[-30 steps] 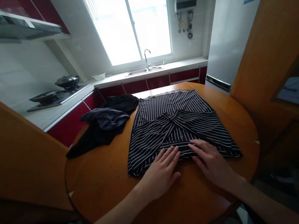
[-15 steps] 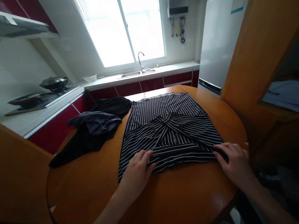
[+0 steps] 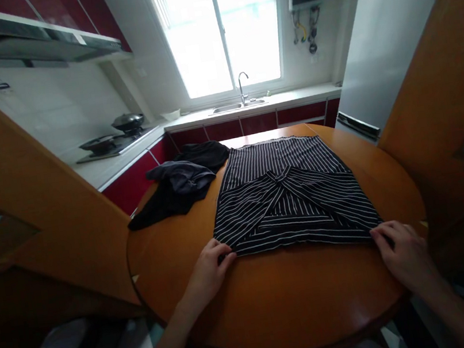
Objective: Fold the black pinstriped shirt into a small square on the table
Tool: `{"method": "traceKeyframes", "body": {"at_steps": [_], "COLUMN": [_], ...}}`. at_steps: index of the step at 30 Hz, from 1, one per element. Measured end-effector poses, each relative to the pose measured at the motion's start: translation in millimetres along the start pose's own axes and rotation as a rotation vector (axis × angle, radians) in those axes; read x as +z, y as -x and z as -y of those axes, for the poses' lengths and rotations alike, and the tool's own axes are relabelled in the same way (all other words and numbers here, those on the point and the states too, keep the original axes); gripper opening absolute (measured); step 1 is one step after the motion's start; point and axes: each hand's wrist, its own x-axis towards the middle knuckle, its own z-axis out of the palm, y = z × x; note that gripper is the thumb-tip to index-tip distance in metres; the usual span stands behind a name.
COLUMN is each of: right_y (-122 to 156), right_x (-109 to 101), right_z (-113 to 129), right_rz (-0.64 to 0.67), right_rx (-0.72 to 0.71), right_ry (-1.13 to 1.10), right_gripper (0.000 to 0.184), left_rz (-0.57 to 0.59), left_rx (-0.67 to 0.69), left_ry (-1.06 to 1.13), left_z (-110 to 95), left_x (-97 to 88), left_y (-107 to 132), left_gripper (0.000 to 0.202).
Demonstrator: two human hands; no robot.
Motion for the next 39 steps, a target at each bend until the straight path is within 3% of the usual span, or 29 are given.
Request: {"method": "traceKeyframes", "body": {"at_steps": [4,7,10,12,15,18,21,26,33,39], "right_y": [-7.2,-9.2,-10.4,-11.6,-12.4,-9.9,-5.7,-2.9,-8.1,-7.8], "right_x": [-1.0,-2.4,-4.9,-6.4,-5.1,2.5,13.9,22.9,10.5,7.5], "right_z": [1.7,6.2,17.4,32.9,70.7,113.1,136.8,124.5,93.5,75.0], "right_rz": [-0.003,0.003,-0.037,-0.088,-0.086,0.083,0.267,0.451,0.516,0.491], "right_rx": [-0.005,0.01,0.009,-0.018,-0.146,-0.337,-0.462,-0.521,-0.531,-0.483], "right_ry": [0.049,0.141,0.174,0.118,-0.033,-0.104,-0.062,-0.023,0.021,0.055], "right_gripper": [0.036,0.035,0.029,0.026,0.031,0.044,0.056,0.074,0.072,0.072], "left_rz": [-0.068,-0.086,-0.105,-0.109,-0.012,0.17,0.285,0.35,0.379,0.418], "left_rx": [0.001,0.003,0.046,0.143,0.37,0.61,0.744,0.783,0.738,0.724], "left_ry": [-0.068,-0.178,-0.24,-0.236,-0.224,-0.263,-0.295,-0.288,-0.253,-0.243], "left_z": [5.7,5.8,-6.8,-24.2,-57.3,-82.4,-88.3,-74.9,-75.0,-77.3], "left_x": [6.4,7.6,4.3,1.8,5.9,25.3,52.7,74.7,69.7,68.8], "left_y": [-2.7,-2.9,-4.3,-8.2,-21.2,-39.5,-53.7,-58.3,-56.1,-55.4], "left_gripper": [0.036,0.029,0.016,0.018,0.039,0.05,0.059,0.075,0.073,0.068]}}
